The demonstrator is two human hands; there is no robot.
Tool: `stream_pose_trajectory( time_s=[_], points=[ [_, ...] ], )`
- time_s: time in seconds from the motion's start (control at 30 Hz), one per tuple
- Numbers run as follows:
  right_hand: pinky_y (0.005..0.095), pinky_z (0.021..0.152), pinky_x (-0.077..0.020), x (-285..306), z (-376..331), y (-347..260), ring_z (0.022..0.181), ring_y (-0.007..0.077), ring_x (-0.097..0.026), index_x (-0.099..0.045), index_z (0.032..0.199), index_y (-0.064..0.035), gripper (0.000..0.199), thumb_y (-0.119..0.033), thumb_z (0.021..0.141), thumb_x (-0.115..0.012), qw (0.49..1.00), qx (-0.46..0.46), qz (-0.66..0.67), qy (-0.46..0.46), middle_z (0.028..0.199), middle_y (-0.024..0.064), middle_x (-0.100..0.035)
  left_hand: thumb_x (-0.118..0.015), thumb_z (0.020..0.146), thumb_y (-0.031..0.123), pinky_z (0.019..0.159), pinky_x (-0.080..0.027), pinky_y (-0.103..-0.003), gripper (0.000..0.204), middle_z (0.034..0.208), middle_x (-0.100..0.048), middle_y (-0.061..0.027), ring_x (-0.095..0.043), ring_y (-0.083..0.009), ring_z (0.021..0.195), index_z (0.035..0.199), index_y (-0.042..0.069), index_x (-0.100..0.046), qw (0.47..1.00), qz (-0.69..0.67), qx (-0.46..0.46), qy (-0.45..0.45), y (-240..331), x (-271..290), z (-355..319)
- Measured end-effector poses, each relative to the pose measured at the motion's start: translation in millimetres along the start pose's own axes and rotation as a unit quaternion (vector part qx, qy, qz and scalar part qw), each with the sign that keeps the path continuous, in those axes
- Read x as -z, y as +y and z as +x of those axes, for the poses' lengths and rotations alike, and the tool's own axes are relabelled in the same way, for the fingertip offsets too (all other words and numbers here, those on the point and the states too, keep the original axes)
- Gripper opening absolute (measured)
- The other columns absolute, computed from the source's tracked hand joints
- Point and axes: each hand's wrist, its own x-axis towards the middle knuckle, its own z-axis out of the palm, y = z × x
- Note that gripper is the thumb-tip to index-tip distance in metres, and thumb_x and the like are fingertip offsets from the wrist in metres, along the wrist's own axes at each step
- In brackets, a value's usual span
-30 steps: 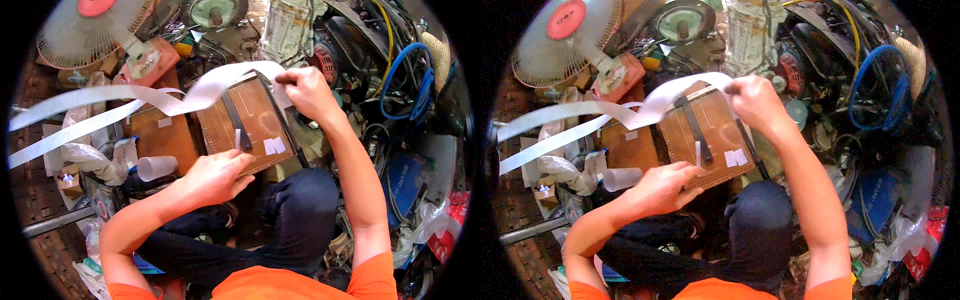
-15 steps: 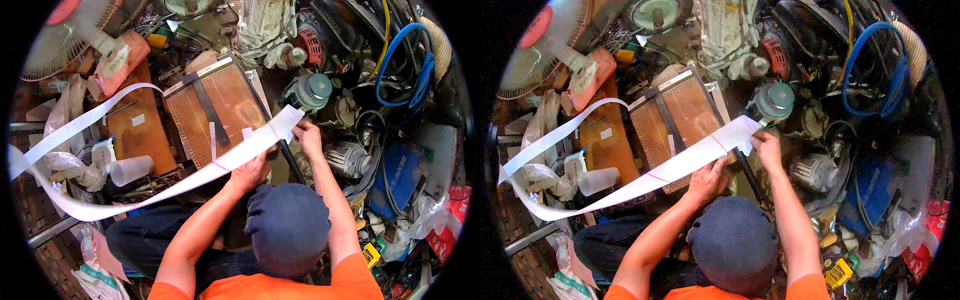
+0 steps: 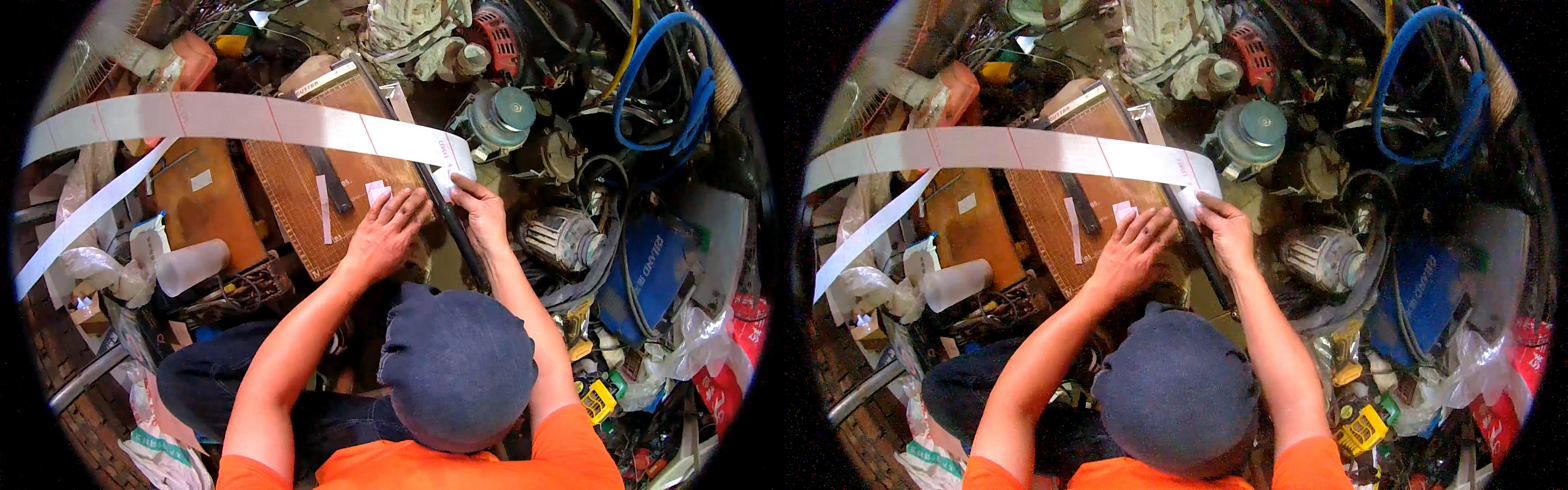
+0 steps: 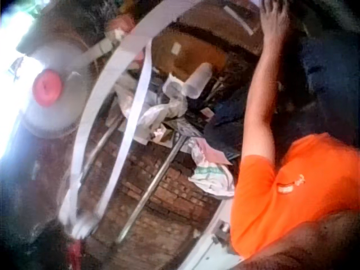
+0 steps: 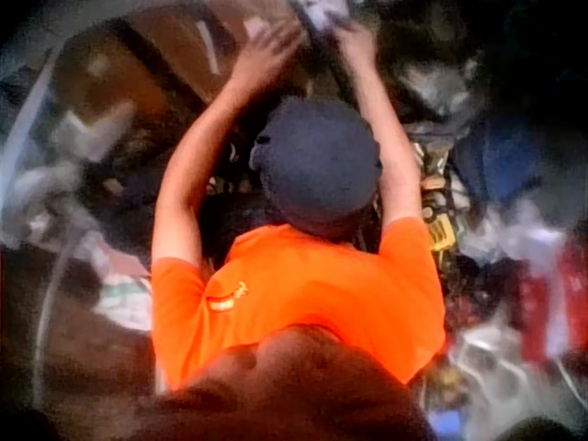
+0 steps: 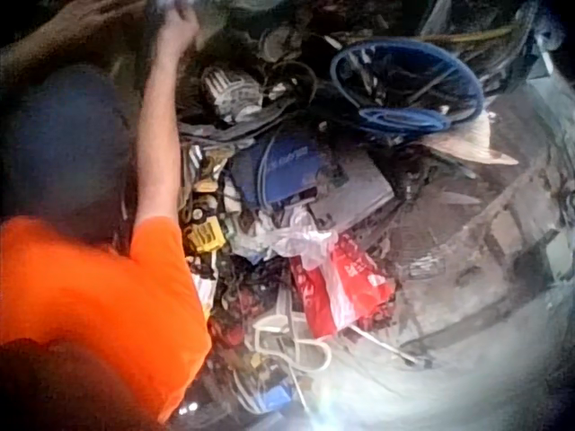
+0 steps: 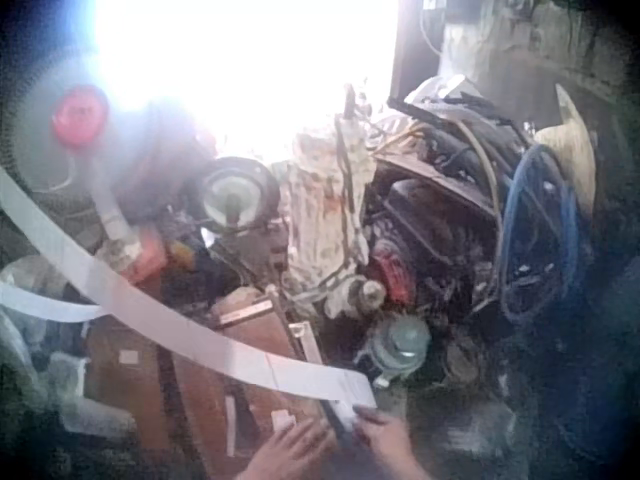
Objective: The person inserts white paper strips into the slots of a motor stator. They then sit on the floor and use a paper cutter to cut a long white tape into smaller pieces. Finally, they return to the stator and continue inserting the cut paper strips into the slots.
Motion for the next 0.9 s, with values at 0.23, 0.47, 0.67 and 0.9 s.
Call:
stream_pose_trajectory(
  time_s=[0.23,0.47,0.67,0.9],
  points=[
    [0.0265,0.062,-0.0514,2,-12,-13,0.068,0.0141,-0.062,-0.065,0.113,0.005,0.03,0.0,0.083,-0.066,0.999,0.01,-0.022,0.028,0.091,0.0108,-0.068,-0.063,0.076,0.018,0.114,-0.025,-0.043,0.068,0.145,-0.039,-0.0137,-0.036,-0.0285,0.135,0.139,0.004,-0.042,0.998,-0.06,0.026,0.015,-3,-11,-7],
    [0.0249,0.07,-0.0503,-1,-1,11,0.074,0.0135,-0.062,-0.065,0.111,0.0056,0.029,0.0,0.082,-0.067,1.0,-0.013,0.009,0.013,0.094,0.0102,-0.068,-0.066,0.074,0.02,0.113,-0.026,-0.043,0.072,0.148,-0.037,-0.0087,-0.036,-0.0275,0.135,0.141,0.011,-0.042,1.0,0.008,-0.007,-0.003,-1,-8,2],
    [0.0233,0.075,-0.0494,7,-3,13,0.081,0.0108,-0.063,-0.07,0.107,0.0018,0.026,-0.004,0.083,-0.07,0.985,0.061,-0.163,-0.001,0.095,0.0078,-0.071,-0.058,0.078,0.014,0.114,-0.024,-0.043,0.062,0.148,-0.039,-0.0081,-0.036,-0.0242,0.137,0.139,0.011,-0.045,1.0,0.003,-0.02,-0.001,-8,-11,3],
    [0.0234,0.074,-0.0497,5,-6,16,0.08,0.0103,-0.063,-0.071,0.104,0.0012,0.022,-0.002,0.082,-0.069,0.983,0.069,-0.172,-0.005,0.092,0.0077,-0.071,-0.055,0.079,0.01,0.114,-0.026,-0.041,0.054,0.145,-0.043,-0.009,-0.038,-0.0246,0.136,0.132,0.005,-0.051,0.999,-0.016,-0.03,0.014,-10,-10,0]
  ],
)
